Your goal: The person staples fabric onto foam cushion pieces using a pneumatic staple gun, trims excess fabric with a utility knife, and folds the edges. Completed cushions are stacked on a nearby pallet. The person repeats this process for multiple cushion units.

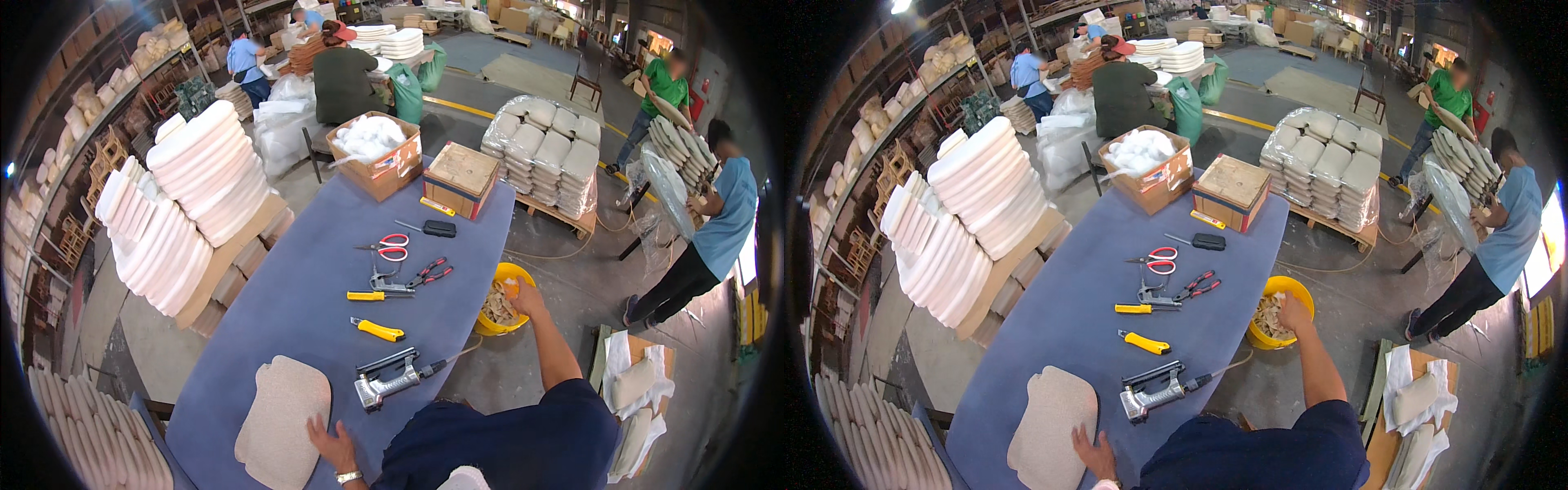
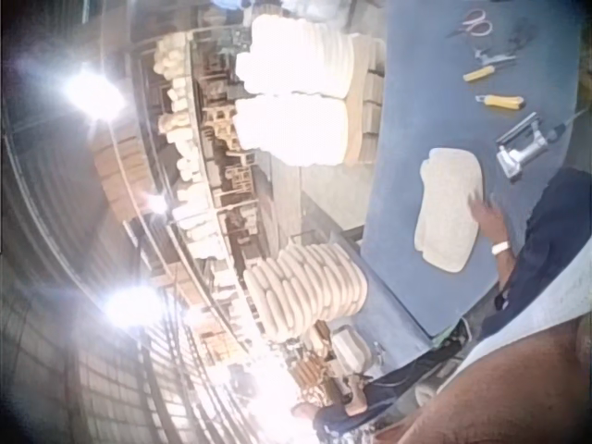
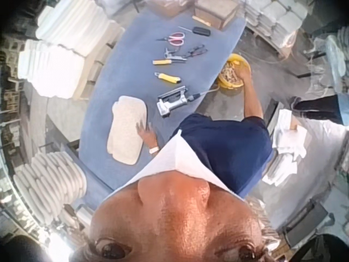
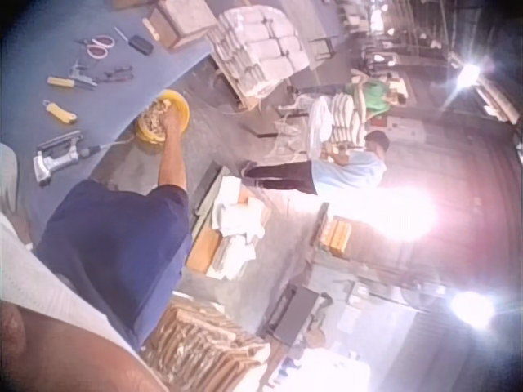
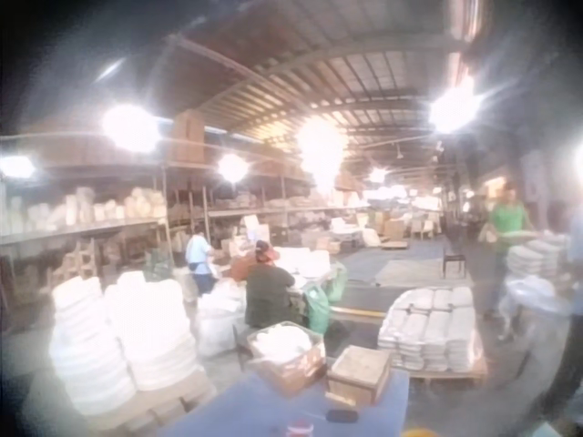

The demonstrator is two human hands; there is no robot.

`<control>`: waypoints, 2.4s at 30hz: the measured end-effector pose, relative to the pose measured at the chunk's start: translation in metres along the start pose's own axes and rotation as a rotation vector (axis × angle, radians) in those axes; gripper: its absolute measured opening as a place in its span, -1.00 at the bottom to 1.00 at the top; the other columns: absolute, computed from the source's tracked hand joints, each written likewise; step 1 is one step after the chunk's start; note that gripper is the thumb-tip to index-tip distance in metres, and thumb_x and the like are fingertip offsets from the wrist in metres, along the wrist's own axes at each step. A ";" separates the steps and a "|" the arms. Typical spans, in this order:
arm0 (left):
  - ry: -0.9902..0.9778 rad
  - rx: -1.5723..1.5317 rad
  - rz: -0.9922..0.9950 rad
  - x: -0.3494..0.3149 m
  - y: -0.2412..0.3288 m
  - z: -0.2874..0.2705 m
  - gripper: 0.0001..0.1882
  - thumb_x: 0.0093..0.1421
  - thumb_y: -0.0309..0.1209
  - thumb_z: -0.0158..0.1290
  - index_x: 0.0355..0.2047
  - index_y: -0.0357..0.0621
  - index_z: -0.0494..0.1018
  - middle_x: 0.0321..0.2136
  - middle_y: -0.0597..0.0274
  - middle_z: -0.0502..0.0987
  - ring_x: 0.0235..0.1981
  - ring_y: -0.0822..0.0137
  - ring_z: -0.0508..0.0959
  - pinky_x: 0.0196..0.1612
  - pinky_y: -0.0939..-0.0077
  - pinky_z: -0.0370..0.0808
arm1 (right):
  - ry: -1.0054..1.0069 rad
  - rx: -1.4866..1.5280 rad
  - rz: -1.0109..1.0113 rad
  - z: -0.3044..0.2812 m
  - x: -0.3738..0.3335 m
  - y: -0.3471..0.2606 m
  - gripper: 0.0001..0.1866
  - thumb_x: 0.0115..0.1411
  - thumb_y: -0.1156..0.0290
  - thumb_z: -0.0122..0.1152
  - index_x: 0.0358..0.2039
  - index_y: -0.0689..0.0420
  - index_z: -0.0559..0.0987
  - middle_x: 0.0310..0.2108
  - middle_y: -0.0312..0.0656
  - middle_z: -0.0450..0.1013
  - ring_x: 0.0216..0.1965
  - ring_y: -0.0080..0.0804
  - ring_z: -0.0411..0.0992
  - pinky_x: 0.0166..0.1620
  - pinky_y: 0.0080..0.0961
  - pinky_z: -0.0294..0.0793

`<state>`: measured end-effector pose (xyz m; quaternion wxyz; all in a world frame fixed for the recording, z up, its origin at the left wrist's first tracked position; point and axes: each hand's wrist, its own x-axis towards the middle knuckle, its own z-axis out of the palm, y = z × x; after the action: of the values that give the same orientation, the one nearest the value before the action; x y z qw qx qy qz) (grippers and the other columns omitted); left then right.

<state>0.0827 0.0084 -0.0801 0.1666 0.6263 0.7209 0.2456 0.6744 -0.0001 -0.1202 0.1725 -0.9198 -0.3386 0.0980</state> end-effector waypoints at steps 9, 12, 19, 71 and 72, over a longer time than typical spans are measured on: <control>-0.134 0.865 -0.047 -0.045 -0.079 0.004 -0.06 0.17 -0.11 0.15 0.50 -0.04 0.02 0.49 -0.13 -0.01 0.44 -0.24 0.09 0.41 -0.13 0.11 | -0.469 0.404 -0.748 0.112 -0.157 -0.180 -0.55 0.18 0.33 0.29 0.11 0.04 0.57 0.02 -0.05 0.54 0.09 -0.06 0.48 0.16 -0.15 0.47; -0.075 0.549 -0.215 -0.032 -0.063 -0.013 0.00 0.04 -0.54 0.10 0.51 0.05 0.00 0.53 -0.12 -0.17 0.54 -0.18 -0.17 0.46 -0.33 -0.16 | -0.589 0.247 -1.103 0.127 -0.219 -0.222 -0.45 0.17 0.34 0.32 0.20 0.01 0.48 0.13 -0.08 0.43 0.09 0.02 0.46 0.13 -0.10 0.47; 0.037 0.733 -0.089 0.004 -0.129 0.007 0.14 -0.07 -0.59 0.14 0.54 0.20 -0.08 0.54 -0.12 -0.22 0.54 -0.17 -0.21 0.45 -0.37 -0.23 | -0.697 0.187 -1.123 0.124 -0.209 -0.239 -0.24 0.14 0.33 0.42 0.34 -0.04 0.30 0.27 -0.05 0.30 0.17 0.04 0.39 0.15 -0.09 0.45; 0.527 -0.859 0.115 0.061 0.009 -0.237 -0.32 0.45 -0.22 -0.01 0.45 -0.28 0.09 0.43 0.06 0.19 0.40 0.20 0.23 0.43 0.30 0.12 | -1.198 1.021 -1.571 -0.041 -0.316 -0.475 -0.19 0.33 -0.01 0.19 0.41 0.24 0.23 0.33 0.18 0.29 0.31 0.15 0.30 0.35 -0.18 0.25; 0.600 -0.798 0.193 0.059 0.024 -0.241 -0.35 0.46 -0.24 -0.03 0.45 -0.28 0.11 0.43 0.03 0.20 0.40 0.18 0.24 0.44 0.32 0.11 | -1.164 1.001 -1.582 -0.038 -0.324 -0.472 -0.19 0.33 0.00 0.20 0.40 0.25 0.23 0.31 0.19 0.31 0.29 0.16 0.32 0.34 -0.19 0.26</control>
<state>-0.0387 0.0342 0.1361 0.1550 0.4795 0.5259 0.6852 0.1646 0.1136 0.1168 0.3536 -0.0823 -0.7835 0.5043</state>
